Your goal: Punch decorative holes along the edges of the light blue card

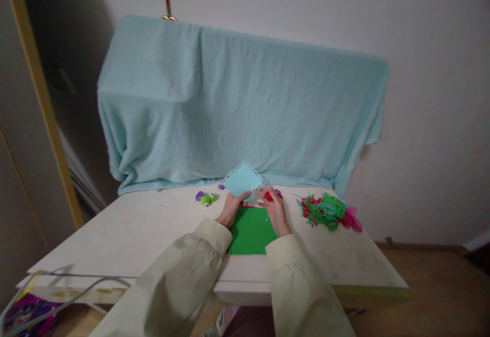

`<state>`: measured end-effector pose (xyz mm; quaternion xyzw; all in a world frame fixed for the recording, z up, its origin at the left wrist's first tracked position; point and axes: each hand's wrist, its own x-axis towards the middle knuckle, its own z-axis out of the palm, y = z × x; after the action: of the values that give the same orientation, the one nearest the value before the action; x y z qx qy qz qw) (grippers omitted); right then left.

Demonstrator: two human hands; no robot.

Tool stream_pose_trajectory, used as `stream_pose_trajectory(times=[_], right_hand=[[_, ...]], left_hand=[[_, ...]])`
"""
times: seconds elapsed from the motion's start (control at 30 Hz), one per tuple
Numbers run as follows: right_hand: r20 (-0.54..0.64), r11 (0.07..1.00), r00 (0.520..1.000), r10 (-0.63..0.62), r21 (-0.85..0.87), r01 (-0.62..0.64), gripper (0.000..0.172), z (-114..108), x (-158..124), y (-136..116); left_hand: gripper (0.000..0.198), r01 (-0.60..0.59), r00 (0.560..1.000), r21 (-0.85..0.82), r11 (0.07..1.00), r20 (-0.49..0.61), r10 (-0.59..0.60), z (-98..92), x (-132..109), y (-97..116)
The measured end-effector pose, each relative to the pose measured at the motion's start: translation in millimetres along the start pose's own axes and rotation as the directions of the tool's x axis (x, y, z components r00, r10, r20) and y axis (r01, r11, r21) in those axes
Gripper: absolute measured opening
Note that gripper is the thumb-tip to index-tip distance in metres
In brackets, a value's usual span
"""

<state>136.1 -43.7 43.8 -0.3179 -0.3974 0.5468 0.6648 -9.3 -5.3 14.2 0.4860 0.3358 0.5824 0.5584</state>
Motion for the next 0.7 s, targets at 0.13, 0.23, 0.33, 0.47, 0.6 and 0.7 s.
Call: stream_pose_trajectory(times=[0.13,0.23,0.33,0.47,0.6,0.7], right_hand=[[-0.004,1.000,1.000,-0.004,0.007,0.004,0.034,0,0,0],[-0.007,1.000,1.000,-0.014,0.019,0.015,0.033,-2,0,1],[-0.013,0.998,1.000,-0.017,0.056,0.018,0.034,-5,1,2],[-0.004,0.992,1.000,-0.014,0.129,0.015,0.037,-10,3,1],[0.005,0.981,1.000,-0.008,0.196,0.007,0.036,-13,5,1],[-0.001,0.973,1.000,-0.009,0.231,0.009,0.034,-15,6,1]], left_hand=[[0.031,0.007,1.000,0.042,0.999,-0.004,-0.007,-1.9,0,1],[0.032,0.010,1.000,0.054,0.999,-0.020,-0.009,-2.1,0,1],[0.035,0.018,0.999,0.050,0.999,-0.032,-0.017,-1.4,-1,1],[0.040,0.040,0.996,0.019,0.999,-0.080,-0.038,0.2,-1,3],[0.047,0.032,0.990,-0.039,0.999,-0.136,-0.037,2.6,-2,8],[0.049,0.029,0.988,-0.058,0.998,-0.150,-0.037,5.6,-3,11]])
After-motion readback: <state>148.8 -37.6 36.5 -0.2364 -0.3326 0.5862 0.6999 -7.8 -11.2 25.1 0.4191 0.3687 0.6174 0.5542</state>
